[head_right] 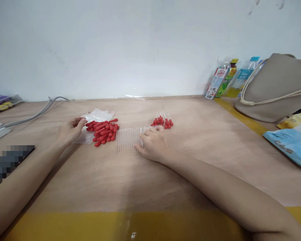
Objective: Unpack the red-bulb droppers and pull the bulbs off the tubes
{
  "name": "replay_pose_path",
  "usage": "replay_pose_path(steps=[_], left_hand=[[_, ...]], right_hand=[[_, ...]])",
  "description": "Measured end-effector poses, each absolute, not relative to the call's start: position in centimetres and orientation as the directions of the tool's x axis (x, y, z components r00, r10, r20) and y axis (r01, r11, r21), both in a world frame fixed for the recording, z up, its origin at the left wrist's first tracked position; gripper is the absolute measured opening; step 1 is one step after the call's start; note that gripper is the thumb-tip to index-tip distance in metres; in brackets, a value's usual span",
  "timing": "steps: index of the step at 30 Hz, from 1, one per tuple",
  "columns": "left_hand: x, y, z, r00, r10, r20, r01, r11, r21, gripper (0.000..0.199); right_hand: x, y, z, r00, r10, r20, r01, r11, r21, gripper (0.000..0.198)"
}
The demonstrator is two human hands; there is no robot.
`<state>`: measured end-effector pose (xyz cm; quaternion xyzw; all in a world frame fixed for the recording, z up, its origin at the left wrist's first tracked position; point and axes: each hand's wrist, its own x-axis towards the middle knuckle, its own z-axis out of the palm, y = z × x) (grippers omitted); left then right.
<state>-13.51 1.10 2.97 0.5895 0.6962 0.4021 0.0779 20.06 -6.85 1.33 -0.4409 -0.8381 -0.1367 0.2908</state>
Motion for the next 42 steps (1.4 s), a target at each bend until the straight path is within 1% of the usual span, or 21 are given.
replay_pose_path(steps=[4, 8, 10, 11, 13, 16, 18, 20, 21, 23, 24, 27, 29, 31, 33, 42], left_hand=[[-13.4, 0.6, 3.2, -0.295, 0.876, 0.381, 0.809, 0.017, 0.587, 0.030], [-13.3, -0.3, 3.8, -0.317, 0.848, 0.426, 0.845, 0.048, 0.533, 0.031], [-13.0, -0.9, 4.0, -0.309, 0.801, 0.512, 0.880, 0.037, 0.473, 0.030], [-12.6, -1.3, 4.2, -0.275, 0.773, 0.572, 0.903, 0.003, 0.430, 0.028], [-11.2, -2.0, 4.5, -0.152, 0.707, 0.691, 0.935, -0.123, 0.331, 0.023], [-7.3, -2.8, 5.1, 0.087, 0.638, 0.765, 0.899, -0.381, 0.216, 0.017], [-4.0, -3.0, 5.4, 0.287, 0.642, 0.711, 0.839, -0.527, 0.136, 0.016], [-0.6, -2.5, 5.5, 0.438, 0.652, 0.618, 0.778, -0.620, 0.102, 0.014], [0.9, -2.1, 5.6, 0.467, 0.671, 0.575, 0.771, -0.628, 0.107, 0.015], [3.7, -0.9, 5.4, 0.461, 0.741, 0.488, 0.795, -0.589, 0.144, 0.018], [4.9, -0.2, 5.3, 0.459, 0.778, 0.428, 0.800, -0.572, 0.182, 0.020], [7.6, 1.9, 4.8, 0.455, 0.853, 0.257, 0.780, -0.521, 0.347, 0.026], [8.8, 2.9, 4.4, 0.434, 0.881, 0.190, 0.770, -0.472, 0.429, 0.030], [9.7, 3.5, 4.1, 0.411, 0.897, 0.163, 0.769, -0.438, 0.466, 0.032], [10.4, 3.7, 3.9, 0.394, 0.907, 0.147, 0.776, -0.414, 0.476, 0.033], [11.2, 3.7, 4.6, 0.257, 0.960, 0.111, 0.814, -0.277, 0.511, 0.021]], right_hand=[[20.1, -6.8, 1.2, -0.445, 0.650, 0.616, 0.815, 0.579, -0.022, 0.038], [20.6, -6.6, 0.8, -0.368, 0.599, 0.711, 0.799, 0.595, -0.087, 0.034], [21.0, -6.6, 0.8, -0.315, 0.557, 0.769, 0.789, 0.604, -0.115, 0.029], [21.3, -6.7, 0.8, -0.296, 0.534, 0.792, 0.784, 0.609, -0.118, 0.027], [21.7, -6.7, 0.9, -0.291, 0.489, 0.822, 0.773, 0.627, -0.100, 0.024], [22.1, -6.8, 1.0, -0.339, 0.427, 0.838, 0.742, 0.669, -0.040, 0.024], [22.1, -6.9, 1.1, -0.359, 0.401, 0.843, 0.731, 0.682, -0.013, 0.026], [22.1, -6.8, 1.0, -0.362, 0.391, 0.846, 0.732, 0.682, -0.002, 0.028], [22.2, -6.8, 1.0, -0.363, 0.389, 0.847, 0.733, 0.680, 0.001, 0.028], [22.3, -6.7, 0.9, -0.366, 0.391, 0.845, 0.740, 0.673, 0.009, 0.029], [22.3, -6.7, 0.9, -0.366, 0.390, 0.845, 0.743, 0.669, 0.013, 0.029], [22.5, -6.6, 0.9, -0.366, 0.388, 0.846, 0.748, 0.664, 0.019, 0.029], [22.5, -6.6, 0.9, -0.363, 0.375, 0.853, 0.744, 0.668, 0.023, 0.028], [22.4, -6.6, 1.0, -0.363, 0.362, 0.859, 0.738, 0.674, 0.028, 0.029], [22.3, -6.5, 1.0, -0.362, 0.351, 0.864, 0.733, 0.680, 0.031, 0.030], [22.4, -6.4, 0.8, -0.353, 0.364, 0.862, 0.730, 0.684, 0.011, 0.029]])
